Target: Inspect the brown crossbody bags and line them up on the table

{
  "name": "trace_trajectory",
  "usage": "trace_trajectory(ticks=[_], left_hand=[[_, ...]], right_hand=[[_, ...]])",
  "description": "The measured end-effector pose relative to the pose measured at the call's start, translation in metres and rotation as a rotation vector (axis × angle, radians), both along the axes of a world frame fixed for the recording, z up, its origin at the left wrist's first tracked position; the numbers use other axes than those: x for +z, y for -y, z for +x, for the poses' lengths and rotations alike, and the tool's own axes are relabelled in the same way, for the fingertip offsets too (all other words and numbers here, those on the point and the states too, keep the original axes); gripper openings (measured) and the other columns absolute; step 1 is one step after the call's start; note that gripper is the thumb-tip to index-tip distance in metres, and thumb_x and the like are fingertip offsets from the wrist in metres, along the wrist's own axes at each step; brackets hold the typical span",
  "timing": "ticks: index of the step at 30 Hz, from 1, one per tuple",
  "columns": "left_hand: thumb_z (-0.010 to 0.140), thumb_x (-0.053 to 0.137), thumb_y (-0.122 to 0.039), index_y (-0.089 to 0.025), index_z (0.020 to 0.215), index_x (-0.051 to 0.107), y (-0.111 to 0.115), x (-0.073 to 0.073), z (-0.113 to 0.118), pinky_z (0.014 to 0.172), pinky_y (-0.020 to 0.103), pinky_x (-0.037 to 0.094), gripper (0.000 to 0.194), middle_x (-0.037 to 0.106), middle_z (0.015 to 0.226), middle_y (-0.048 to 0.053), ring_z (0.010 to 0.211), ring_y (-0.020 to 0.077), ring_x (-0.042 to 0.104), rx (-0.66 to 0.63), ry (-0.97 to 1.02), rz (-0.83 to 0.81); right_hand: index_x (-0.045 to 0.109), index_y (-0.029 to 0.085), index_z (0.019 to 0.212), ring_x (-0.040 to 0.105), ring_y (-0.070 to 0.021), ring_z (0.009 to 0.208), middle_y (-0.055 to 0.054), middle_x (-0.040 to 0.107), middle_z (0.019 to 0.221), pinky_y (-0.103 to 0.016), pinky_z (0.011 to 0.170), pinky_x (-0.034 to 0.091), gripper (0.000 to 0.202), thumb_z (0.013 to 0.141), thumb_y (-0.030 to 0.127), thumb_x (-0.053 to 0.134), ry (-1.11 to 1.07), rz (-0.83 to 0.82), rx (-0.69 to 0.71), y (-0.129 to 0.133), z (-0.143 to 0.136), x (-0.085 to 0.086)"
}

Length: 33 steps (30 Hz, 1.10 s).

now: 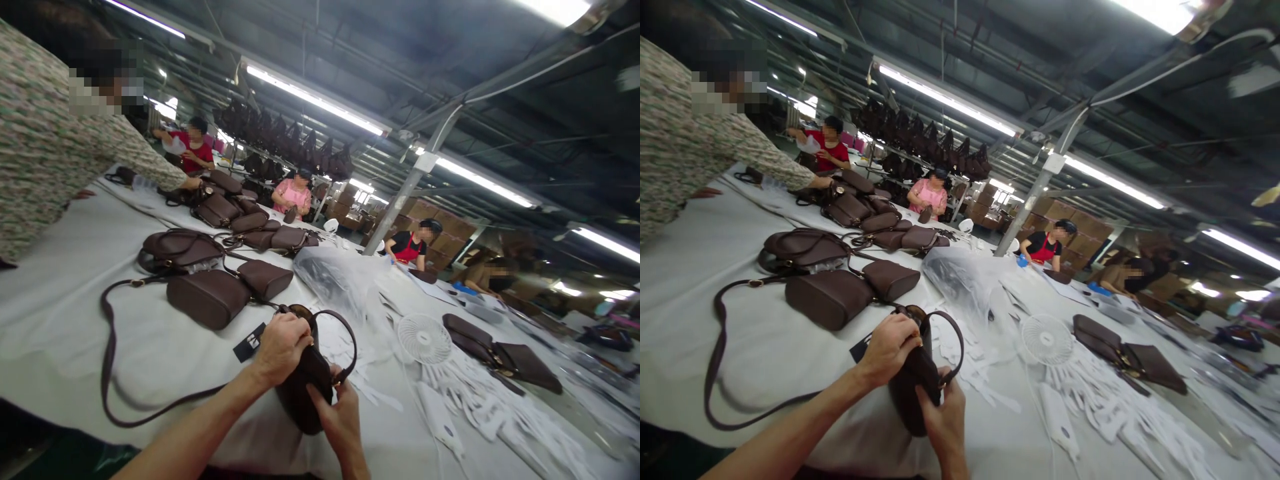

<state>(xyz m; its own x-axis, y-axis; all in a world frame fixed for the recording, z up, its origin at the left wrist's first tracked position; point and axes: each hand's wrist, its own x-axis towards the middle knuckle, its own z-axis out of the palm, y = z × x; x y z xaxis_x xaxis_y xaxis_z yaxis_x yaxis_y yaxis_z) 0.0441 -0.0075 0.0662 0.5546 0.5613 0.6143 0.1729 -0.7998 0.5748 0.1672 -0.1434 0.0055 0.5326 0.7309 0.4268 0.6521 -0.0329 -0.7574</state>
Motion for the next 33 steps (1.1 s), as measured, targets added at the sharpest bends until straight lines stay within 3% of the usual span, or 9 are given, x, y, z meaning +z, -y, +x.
trace_trajectory(ticks=[6,10,13,16,19,24,29,33], left_hand=[[0.084,0.059,-0.016,-0.019,0.072,0.057,0.011,-0.001,0.009,0.081,0.035,0.039,0.012,0.063,0.076,0.001,0.084,0.0196,0.055,-0.045,0.058,0.012],[0.088,0.053,-0.016,-0.018,0.077,0.056,0.023,-0.006,0.022,0.08,0.035,0.04,0.012,0.064,0.079,0.002,0.081,0.0191,0.056,-0.147,0.045,0.179],[0.091,0.046,-0.015,-0.019,0.074,0.054,0.037,-0.016,0.035,0.073,0.034,0.039,0.019,0.061,0.07,0.002,0.07,0.0186,0.054,-0.152,-0.001,0.321],[0.091,0.045,-0.014,-0.019,0.074,0.053,0.047,-0.019,0.044,0.067,0.034,0.038,0.019,0.06,0.067,0.002,0.065,0.0188,0.053,-0.155,-0.064,0.381],[0.091,0.047,-0.014,-0.018,0.075,0.054,0.045,-0.011,0.046,0.066,0.033,0.037,0.018,0.06,0.067,0.001,0.064,0.0183,0.053,-0.173,-0.121,0.353],[0.09,0.052,-0.018,-0.019,0.073,0.057,0.034,0.005,0.039,0.07,0.032,0.036,0.017,0.062,0.071,0.001,0.072,0.0177,0.054,-0.12,-0.114,0.179],[0.09,0.057,-0.023,-0.019,0.074,0.058,0.041,0.001,0.032,0.078,0.037,0.035,0.016,0.064,0.081,0.003,0.086,0.0201,0.05,-0.156,-0.022,0.153],[0.092,0.054,-0.023,-0.019,0.073,0.058,0.061,-0.002,0.034,0.082,0.039,0.035,0.02,0.063,0.085,0.003,0.089,0.0204,0.049,-0.217,0.04,0.119]], right_hand=[[0.063,0.018,0.082,0.063,-0.0213,0.072,-0.003,0.069,0.074,-0.029,0.066,0.052,0.018,0.073,0.032,0.07,0.01,-0.039,-0.02,0.022,0.016,-0.005],[0.065,0.017,0.089,0.066,-0.0237,0.077,-0.005,0.072,0.082,-0.031,0.068,0.054,0.024,0.07,0.03,0.071,-0.016,-0.111,-0.021,0.04,0.031,-0.007],[0.063,0.017,0.103,0.066,-0.0245,0.087,-0.006,0.072,0.094,-0.033,0.076,0.054,0.038,0.067,0.026,0.072,-0.031,-0.107,-0.031,0.05,0.032,-0.002],[0.059,0.018,0.11,0.064,-0.024,0.092,-0.007,0.07,0.1,-0.034,0.081,0.052,0.044,0.069,0.028,0.073,-0.027,-0.065,-0.124,0.05,0.021,0.011],[0.061,0.018,0.1,0.064,-0.0226,0.084,-0.005,0.069,0.089,-0.032,0.075,0.051,0.028,0.076,0.033,0.068,-0.025,-0.05,-0.176,0.041,0.013,0.027],[0.062,0.019,0.084,0.058,-0.0178,0.066,0.0,0.063,0.071,-0.027,0.063,0.047,0.014,0.081,0.033,0.062,0.019,-0.061,-0.107,0.041,0.024,0.038],[0.064,0.019,0.079,0.055,-0.0174,0.064,0.001,0.06,0.068,-0.025,0.058,0.045,0.016,0.077,0.035,0.067,0.028,-0.092,-0.048,0.066,0.052,0.034],[0.065,0.02,0.076,0.056,-0.0182,0.066,0.0,0.06,0.069,-0.026,0.06,0.047,0.015,0.075,0.034,0.068,0.02,-0.119,0.01,0.084,0.071,0.046]])
